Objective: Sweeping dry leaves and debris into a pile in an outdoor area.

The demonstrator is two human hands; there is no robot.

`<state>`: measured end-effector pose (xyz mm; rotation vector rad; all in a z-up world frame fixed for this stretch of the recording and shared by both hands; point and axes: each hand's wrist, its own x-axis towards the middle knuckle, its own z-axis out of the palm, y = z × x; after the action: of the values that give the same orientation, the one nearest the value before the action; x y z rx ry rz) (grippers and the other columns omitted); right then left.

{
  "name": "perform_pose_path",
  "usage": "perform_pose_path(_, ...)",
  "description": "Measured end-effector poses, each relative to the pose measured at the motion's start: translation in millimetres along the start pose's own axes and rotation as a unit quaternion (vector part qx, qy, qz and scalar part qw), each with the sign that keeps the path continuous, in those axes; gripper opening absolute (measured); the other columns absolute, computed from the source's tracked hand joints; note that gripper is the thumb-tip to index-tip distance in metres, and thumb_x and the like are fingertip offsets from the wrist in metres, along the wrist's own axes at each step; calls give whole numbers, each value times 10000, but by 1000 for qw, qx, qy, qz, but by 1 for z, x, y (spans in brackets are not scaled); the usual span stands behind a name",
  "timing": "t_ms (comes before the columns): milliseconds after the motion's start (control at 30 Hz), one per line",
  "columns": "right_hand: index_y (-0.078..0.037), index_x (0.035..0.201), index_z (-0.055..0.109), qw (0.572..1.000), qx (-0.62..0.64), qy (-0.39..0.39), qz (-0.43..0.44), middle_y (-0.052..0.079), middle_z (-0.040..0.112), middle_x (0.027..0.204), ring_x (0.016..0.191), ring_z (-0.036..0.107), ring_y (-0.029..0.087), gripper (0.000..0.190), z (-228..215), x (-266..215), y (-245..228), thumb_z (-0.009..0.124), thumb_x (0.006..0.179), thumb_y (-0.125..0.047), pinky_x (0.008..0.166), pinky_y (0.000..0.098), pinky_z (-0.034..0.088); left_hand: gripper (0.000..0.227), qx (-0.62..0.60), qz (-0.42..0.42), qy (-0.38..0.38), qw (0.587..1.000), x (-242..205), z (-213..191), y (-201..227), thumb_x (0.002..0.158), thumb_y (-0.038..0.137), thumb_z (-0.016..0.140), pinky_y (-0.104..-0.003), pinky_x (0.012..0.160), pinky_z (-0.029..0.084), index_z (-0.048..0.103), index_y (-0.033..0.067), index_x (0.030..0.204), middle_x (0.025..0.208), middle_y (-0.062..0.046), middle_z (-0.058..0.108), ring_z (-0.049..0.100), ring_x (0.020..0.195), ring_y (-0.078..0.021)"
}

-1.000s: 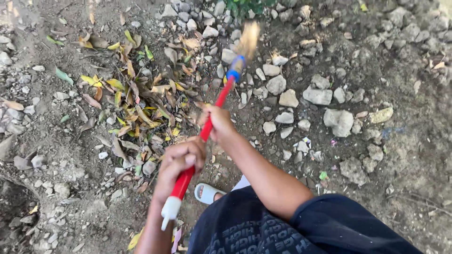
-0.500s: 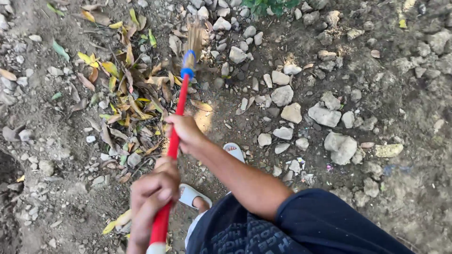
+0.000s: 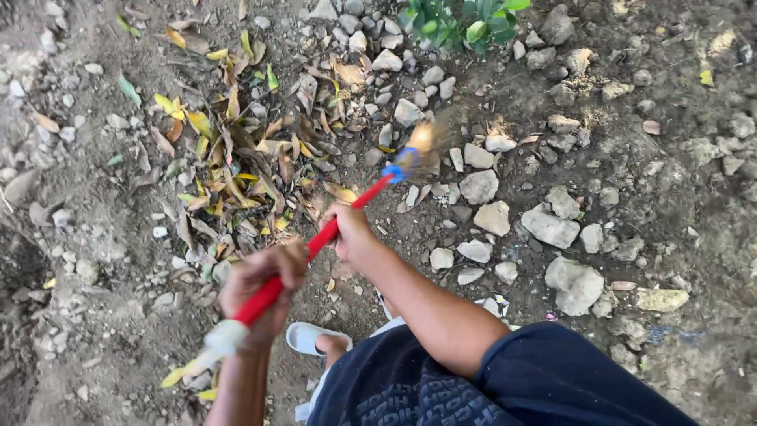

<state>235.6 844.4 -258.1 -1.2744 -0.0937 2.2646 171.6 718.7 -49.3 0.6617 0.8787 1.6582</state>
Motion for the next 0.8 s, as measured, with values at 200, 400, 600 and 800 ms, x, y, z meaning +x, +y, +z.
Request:
perform_pose_path(200, 25, 1021, 481, 994, -1, -107, 35, 19, 476, 661, 537, 440, 109, 232, 67, -69, -15, 595, 822, 60, 494, 237, 415, 326, 264, -24, -48, 963, -27, 40, 38, 822, 309, 561, -340, 741, 362, 602, 65, 611, 670, -38, 540, 471, 796, -196)
perform_pose_path(400, 24, 999, 565, 990, 24, -140, -8, 46, 568, 732, 596, 614, 166, 117, 108, -124, -25, 625, 955, -67, 565, 238, 553, 428, 171, 88, -144, 971, -20, 29, 95, 1017, 419, 427, -379, 920, 310, 585, 178, 701, 571, 3, 506, 438, 566, -161)
perform_pose_path(600, 61, 1029, 488, 997, -44, 27, 66, 118, 604, 767, 580, 625, 175, 134, 70, -153, -43, 542, 1066, -55, 470, 219, 584, 551, 6, 61, -148, 987, -11, -17, 66, 1106, 413, 263, -402, 939, 310, 659, 156, 822, 578, 48, 508, 469, 565, -130)
perform_pose_path(800, -88, 919, 463, 995, 29, 2, 99, -16, 508, 751, 609, 611, 127, 203, -8, -34, 16, 623, 796, -62, 576, 221, 529, 542, 81, -14, -67, 994, 6, 7, 21, 884, 416, 495, -278, 414, 331, 603, 12, 540, 398, -29, 382, 362, 357, -109)
